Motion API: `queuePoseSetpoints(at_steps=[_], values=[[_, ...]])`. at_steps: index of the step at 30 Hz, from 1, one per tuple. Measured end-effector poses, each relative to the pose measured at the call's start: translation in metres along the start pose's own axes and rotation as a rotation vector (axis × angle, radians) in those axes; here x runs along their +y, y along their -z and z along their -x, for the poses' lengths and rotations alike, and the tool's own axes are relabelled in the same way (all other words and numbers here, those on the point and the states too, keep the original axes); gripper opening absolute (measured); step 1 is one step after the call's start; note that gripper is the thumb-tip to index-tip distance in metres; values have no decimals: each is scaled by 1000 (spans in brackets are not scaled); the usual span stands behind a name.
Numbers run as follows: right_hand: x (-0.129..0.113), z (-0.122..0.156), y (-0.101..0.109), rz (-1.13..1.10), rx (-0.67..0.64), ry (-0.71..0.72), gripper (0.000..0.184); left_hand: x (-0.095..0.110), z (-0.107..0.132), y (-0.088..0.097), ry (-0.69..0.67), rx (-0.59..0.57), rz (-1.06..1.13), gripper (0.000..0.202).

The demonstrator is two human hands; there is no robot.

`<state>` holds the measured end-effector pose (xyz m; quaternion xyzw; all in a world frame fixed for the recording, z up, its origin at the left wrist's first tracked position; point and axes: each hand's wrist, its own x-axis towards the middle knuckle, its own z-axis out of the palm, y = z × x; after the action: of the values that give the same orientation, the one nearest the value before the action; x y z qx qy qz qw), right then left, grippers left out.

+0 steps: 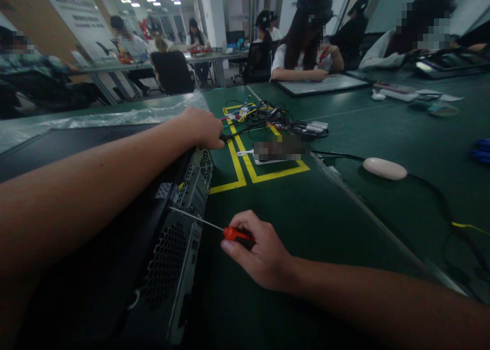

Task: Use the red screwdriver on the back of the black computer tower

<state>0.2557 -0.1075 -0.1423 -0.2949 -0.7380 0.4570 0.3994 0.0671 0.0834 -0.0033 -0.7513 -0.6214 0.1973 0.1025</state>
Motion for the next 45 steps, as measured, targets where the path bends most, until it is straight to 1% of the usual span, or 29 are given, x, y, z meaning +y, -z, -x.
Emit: queuePoseSetpoints(at_steps=[8, 18, 24, 28, 36, 42, 45], values=[[1, 0, -1, 10, 3, -16, 18, 1, 2, 1, -14, 9, -45, 65], [0, 0, 0, 7, 4, -5, 17, 0, 1, 0, 6, 18, 17, 66], [-1, 0, 1, 1, -3, 3, 16, 3, 6, 3, -15, 18, -56, 64], [-1, 0, 1, 1, -21, -3, 15, 3, 7, 3, -15, 18, -51, 63], [-1, 0, 1, -32, 0, 44, 12, 4, 7, 3, 8, 2, -7, 66], [-4, 0, 2, -32, 4, 68, 9, 4, 6, 3, -9, 2, -85, 65], [-4, 0, 3, -23, 10, 96, 8, 4, 6, 3, -9, 0, -75, 64]])
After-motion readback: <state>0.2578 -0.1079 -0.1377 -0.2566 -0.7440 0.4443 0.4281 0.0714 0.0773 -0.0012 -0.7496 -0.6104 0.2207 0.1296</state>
